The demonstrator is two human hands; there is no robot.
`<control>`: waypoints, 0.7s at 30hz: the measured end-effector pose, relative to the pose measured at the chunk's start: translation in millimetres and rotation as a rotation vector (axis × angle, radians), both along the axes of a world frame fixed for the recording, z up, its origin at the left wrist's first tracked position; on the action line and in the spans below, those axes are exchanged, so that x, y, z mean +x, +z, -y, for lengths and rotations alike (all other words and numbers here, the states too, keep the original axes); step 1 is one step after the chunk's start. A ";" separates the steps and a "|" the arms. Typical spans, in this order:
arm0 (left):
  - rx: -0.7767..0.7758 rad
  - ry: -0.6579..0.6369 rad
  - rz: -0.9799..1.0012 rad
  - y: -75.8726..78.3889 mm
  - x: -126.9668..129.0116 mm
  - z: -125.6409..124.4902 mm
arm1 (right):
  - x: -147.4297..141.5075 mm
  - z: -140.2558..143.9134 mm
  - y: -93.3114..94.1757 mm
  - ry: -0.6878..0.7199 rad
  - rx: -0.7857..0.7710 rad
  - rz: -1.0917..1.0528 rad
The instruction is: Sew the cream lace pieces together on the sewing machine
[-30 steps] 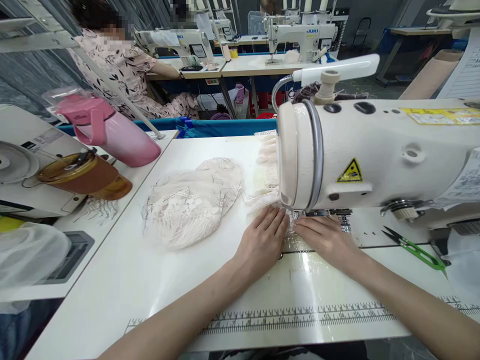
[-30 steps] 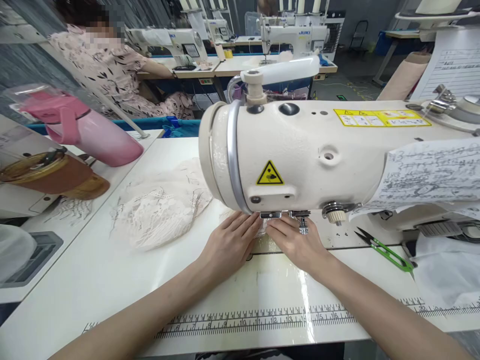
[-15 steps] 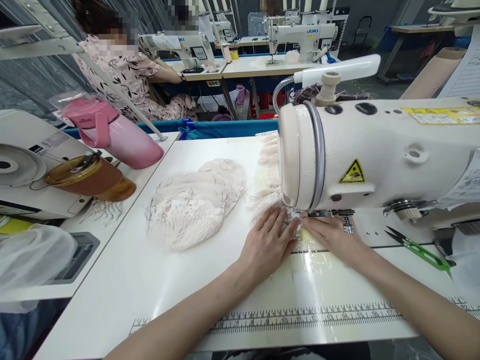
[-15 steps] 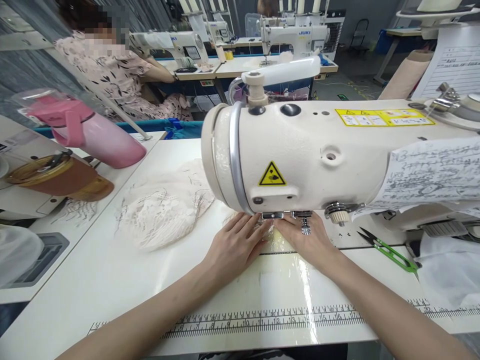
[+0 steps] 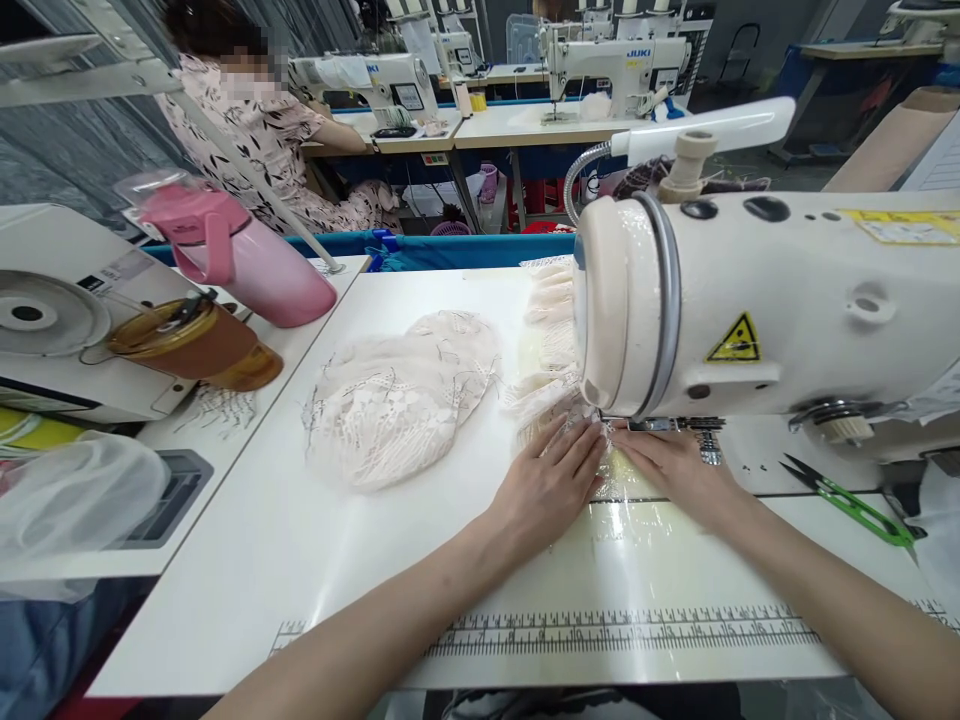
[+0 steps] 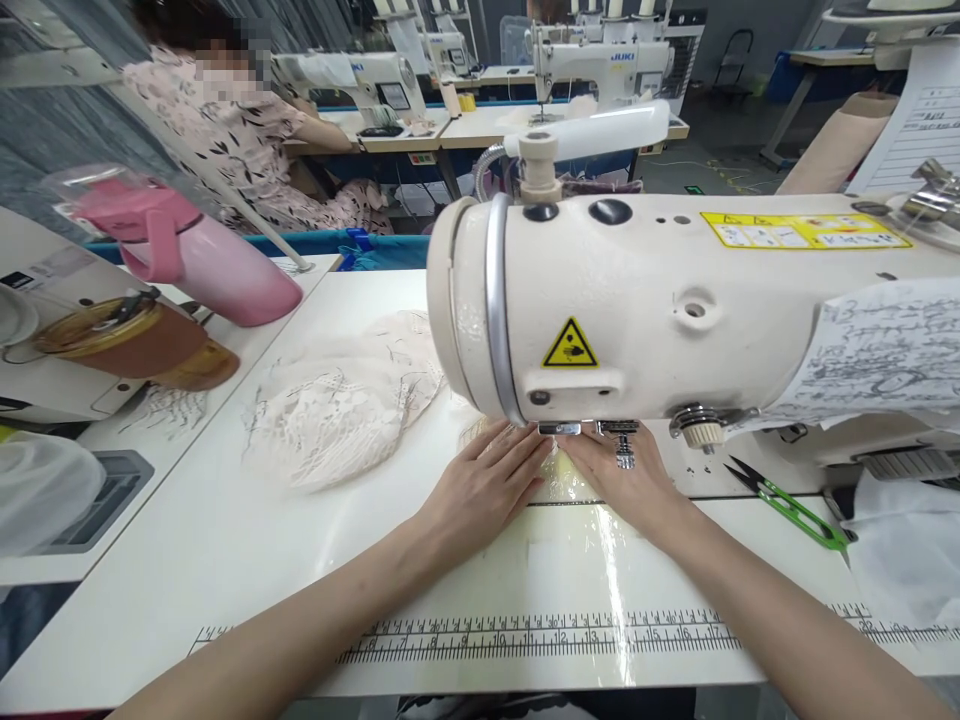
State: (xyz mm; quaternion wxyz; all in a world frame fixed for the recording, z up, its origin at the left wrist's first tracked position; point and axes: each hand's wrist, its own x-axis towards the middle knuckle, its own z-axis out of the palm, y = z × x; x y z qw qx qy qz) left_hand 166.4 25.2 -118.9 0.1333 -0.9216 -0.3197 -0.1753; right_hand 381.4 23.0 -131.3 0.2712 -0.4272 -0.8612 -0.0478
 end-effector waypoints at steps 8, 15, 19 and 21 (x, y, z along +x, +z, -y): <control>-0.026 0.035 0.002 5.2 0.1 -2.1 | -14.8 14.3 5.8 -0.103 -0.077 0.089; -0.093 0.048 0.037 7.3 -0.3 -5.9 | -15.3 11.9 5.2 -0.106 -0.119 0.115; -0.089 0.065 0.024 6.8 -0.2 -6.4 | -16.5 10.5 6.4 -0.109 -0.144 0.120; -0.075 0.074 0.020 6.2 0.1 -6.6 | -17.0 9.7 6.8 -0.111 -0.158 0.131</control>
